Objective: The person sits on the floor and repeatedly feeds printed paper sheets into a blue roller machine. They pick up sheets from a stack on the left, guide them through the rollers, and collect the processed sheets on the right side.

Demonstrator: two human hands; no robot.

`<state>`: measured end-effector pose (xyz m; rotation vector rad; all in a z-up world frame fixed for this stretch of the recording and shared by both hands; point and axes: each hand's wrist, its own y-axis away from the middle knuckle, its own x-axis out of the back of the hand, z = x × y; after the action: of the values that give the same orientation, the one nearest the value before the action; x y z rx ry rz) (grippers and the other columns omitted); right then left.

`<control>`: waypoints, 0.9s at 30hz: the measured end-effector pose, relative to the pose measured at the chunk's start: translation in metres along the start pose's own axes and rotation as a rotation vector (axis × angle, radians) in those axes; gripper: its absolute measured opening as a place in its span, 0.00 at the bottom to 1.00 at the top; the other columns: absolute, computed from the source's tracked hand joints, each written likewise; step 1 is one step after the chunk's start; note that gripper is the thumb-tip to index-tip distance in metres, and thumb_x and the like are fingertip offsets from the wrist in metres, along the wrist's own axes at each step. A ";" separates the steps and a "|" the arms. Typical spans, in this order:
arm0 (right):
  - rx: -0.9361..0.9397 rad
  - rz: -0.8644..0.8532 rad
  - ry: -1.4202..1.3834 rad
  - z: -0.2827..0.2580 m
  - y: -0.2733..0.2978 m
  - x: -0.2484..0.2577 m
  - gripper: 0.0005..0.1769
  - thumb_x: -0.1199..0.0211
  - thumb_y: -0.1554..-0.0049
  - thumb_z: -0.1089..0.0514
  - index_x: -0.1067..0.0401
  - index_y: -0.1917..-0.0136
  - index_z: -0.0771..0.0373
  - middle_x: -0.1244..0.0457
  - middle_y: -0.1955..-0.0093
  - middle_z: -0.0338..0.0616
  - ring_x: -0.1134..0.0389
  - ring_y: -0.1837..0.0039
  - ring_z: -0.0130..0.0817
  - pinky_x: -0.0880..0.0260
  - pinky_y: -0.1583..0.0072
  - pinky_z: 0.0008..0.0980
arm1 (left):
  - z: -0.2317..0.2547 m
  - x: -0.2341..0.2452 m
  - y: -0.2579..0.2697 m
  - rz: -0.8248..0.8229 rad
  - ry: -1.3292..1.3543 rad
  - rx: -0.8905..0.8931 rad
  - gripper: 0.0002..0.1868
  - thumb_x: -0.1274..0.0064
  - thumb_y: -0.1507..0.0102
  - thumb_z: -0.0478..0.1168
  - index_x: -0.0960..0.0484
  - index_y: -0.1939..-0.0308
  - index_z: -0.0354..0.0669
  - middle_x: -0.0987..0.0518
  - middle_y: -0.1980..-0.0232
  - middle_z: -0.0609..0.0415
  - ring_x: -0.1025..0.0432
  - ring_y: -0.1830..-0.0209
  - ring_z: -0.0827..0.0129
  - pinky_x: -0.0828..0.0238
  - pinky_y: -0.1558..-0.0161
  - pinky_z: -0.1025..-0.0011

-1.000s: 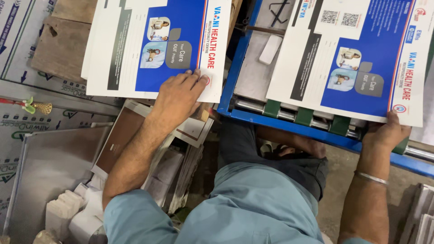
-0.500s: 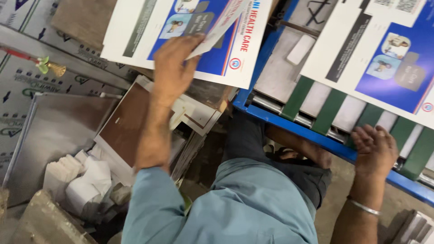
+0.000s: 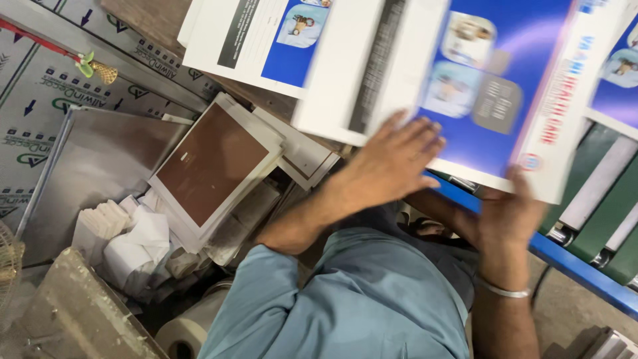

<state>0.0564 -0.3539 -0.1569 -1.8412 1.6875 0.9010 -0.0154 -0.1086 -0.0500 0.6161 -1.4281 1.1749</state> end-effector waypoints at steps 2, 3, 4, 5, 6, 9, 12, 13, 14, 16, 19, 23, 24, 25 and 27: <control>0.121 0.041 0.134 -0.018 -0.013 0.039 0.22 0.48 0.30 0.71 0.39 0.24 0.73 0.37 0.38 0.51 0.32 0.46 0.37 0.28 0.51 0.29 | -0.024 0.013 0.015 0.027 -0.002 0.057 0.38 0.42 0.35 0.59 0.27 0.32 0.33 0.29 0.29 0.40 0.38 0.25 0.50 0.51 0.23 0.44; 0.180 0.083 0.240 -0.028 -0.020 0.060 0.24 0.49 0.33 0.68 0.36 0.24 0.73 0.35 0.39 0.53 0.31 0.49 0.39 0.30 0.55 0.30 | -0.035 0.017 0.018 0.066 -0.039 0.070 0.39 0.42 0.37 0.60 0.27 0.33 0.33 0.29 0.29 0.39 0.39 0.26 0.49 0.51 0.25 0.44; 0.206 0.130 0.271 -0.035 -0.024 0.081 0.23 0.49 0.32 0.67 0.35 0.25 0.73 0.34 0.39 0.54 0.30 0.46 0.40 0.28 0.52 0.32 | -0.047 0.020 0.018 0.105 -0.077 0.084 0.41 0.41 0.39 0.61 0.28 0.34 0.32 0.29 0.30 0.37 0.40 0.27 0.48 0.51 0.26 0.43; 0.218 0.182 0.262 -0.044 -0.025 0.105 0.22 0.49 0.32 0.66 0.35 0.26 0.74 0.34 0.38 0.54 0.30 0.44 0.41 0.26 0.48 0.34 | -0.057 0.022 0.019 0.141 -0.112 0.098 0.43 0.41 0.41 0.62 0.28 0.35 0.31 0.30 0.31 0.35 0.40 0.28 0.47 0.51 0.28 0.43; 0.236 0.243 0.219 -0.051 -0.024 0.128 0.21 0.49 0.31 0.65 0.34 0.27 0.74 0.33 0.37 0.55 0.29 0.42 0.43 0.25 0.44 0.36 | -0.065 0.024 0.019 0.115 -0.175 0.119 0.40 0.41 0.40 0.59 0.28 0.35 0.31 0.29 0.31 0.37 0.39 0.27 0.48 0.48 0.28 0.46; 0.266 0.297 0.141 -0.070 -0.036 0.185 0.19 0.49 0.29 0.61 0.32 0.30 0.75 0.32 0.35 0.57 0.27 0.34 0.46 0.19 0.33 0.41 | -0.080 0.026 0.022 0.085 -0.289 0.137 0.35 0.39 0.37 0.51 0.27 0.34 0.31 0.26 0.33 0.40 0.36 0.27 0.51 0.41 0.28 0.53; 0.300 0.242 0.176 -0.085 -0.041 0.227 0.21 0.50 0.27 0.57 0.31 0.30 0.74 0.32 0.32 0.57 0.27 0.30 0.47 0.20 0.26 0.43 | -0.087 0.025 0.021 0.135 -0.273 0.074 0.31 0.37 0.36 0.47 0.26 0.35 0.31 0.24 0.34 0.42 0.31 0.30 0.53 0.34 0.31 0.58; 0.306 0.274 0.205 -0.088 -0.041 0.237 0.21 0.49 0.27 0.56 0.30 0.29 0.73 0.32 0.30 0.57 0.27 0.28 0.47 0.20 0.24 0.43 | -0.088 0.025 0.023 0.152 -0.289 0.069 0.29 0.37 0.36 0.44 0.26 0.35 0.32 0.23 0.35 0.44 0.30 0.31 0.55 0.32 0.32 0.59; 0.311 0.306 0.234 -0.090 -0.037 0.245 0.22 0.48 0.27 0.55 0.30 0.28 0.73 0.32 0.29 0.57 0.26 0.27 0.48 0.20 0.23 0.44 | -0.089 0.025 0.025 0.170 -0.305 0.064 0.28 0.37 0.36 0.42 0.25 0.35 0.34 0.22 0.36 0.46 0.28 0.32 0.57 0.31 0.33 0.60; 0.233 0.437 0.072 -0.095 -0.031 0.252 0.22 0.49 0.31 0.56 0.29 0.32 0.73 0.31 0.33 0.57 0.24 0.32 0.47 0.18 0.29 0.44 | -0.092 0.029 0.025 0.188 -0.244 0.065 0.28 0.36 0.41 0.39 0.22 0.38 0.37 0.21 0.38 0.48 0.27 0.36 0.57 0.29 0.37 0.60; 0.237 0.335 0.050 -0.101 -0.033 0.256 0.23 0.51 0.30 0.57 0.31 0.29 0.73 0.31 0.31 0.57 0.25 0.30 0.48 0.18 0.30 0.44 | -0.091 0.035 0.026 0.156 -0.156 0.075 0.31 0.33 0.46 0.38 0.21 0.39 0.38 0.20 0.40 0.48 0.26 0.39 0.55 0.29 0.40 0.58; 0.347 0.509 0.169 -0.098 -0.035 0.247 0.16 0.47 0.32 0.66 0.34 0.34 0.75 0.32 0.35 0.60 0.24 0.35 0.51 0.15 0.35 0.47 | -0.085 0.044 0.023 0.108 -0.134 0.080 0.34 0.30 0.51 0.40 0.21 0.41 0.38 0.20 0.41 0.45 0.26 0.41 0.53 0.29 0.43 0.57; 0.371 0.558 0.212 -0.095 -0.032 0.244 0.17 0.47 0.36 0.68 0.37 0.34 0.73 0.33 0.35 0.58 0.24 0.37 0.49 0.15 0.38 0.46 | -0.084 0.044 0.023 0.114 -0.129 0.080 0.34 0.30 0.51 0.40 0.21 0.41 0.38 0.20 0.41 0.46 0.26 0.41 0.54 0.29 0.43 0.57; 0.394 0.604 0.257 -0.091 -0.028 0.240 0.20 0.47 0.39 0.70 0.40 0.33 0.70 0.34 0.35 0.57 0.24 0.38 0.47 0.15 0.41 0.44 | -0.083 0.045 0.022 0.121 -0.124 0.084 0.34 0.30 0.51 0.40 0.20 0.41 0.38 0.20 0.41 0.46 0.26 0.41 0.54 0.29 0.43 0.57; 0.430 0.592 0.292 -0.086 -0.016 0.230 0.24 0.48 0.40 0.73 0.41 0.31 0.71 0.35 0.32 0.58 0.25 0.36 0.47 0.15 0.39 0.44 | -0.083 0.043 0.022 0.131 -0.127 0.087 0.33 0.30 0.51 0.39 0.20 0.42 0.39 0.20 0.41 0.47 0.25 0.41 0.55 0.28 0.43 0.58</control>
<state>0.0904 -0.5697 -0.2712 -1.2435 2.4493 0.4199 -0.0101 -0.0158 -0.0266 0.6763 -1.5496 1.3259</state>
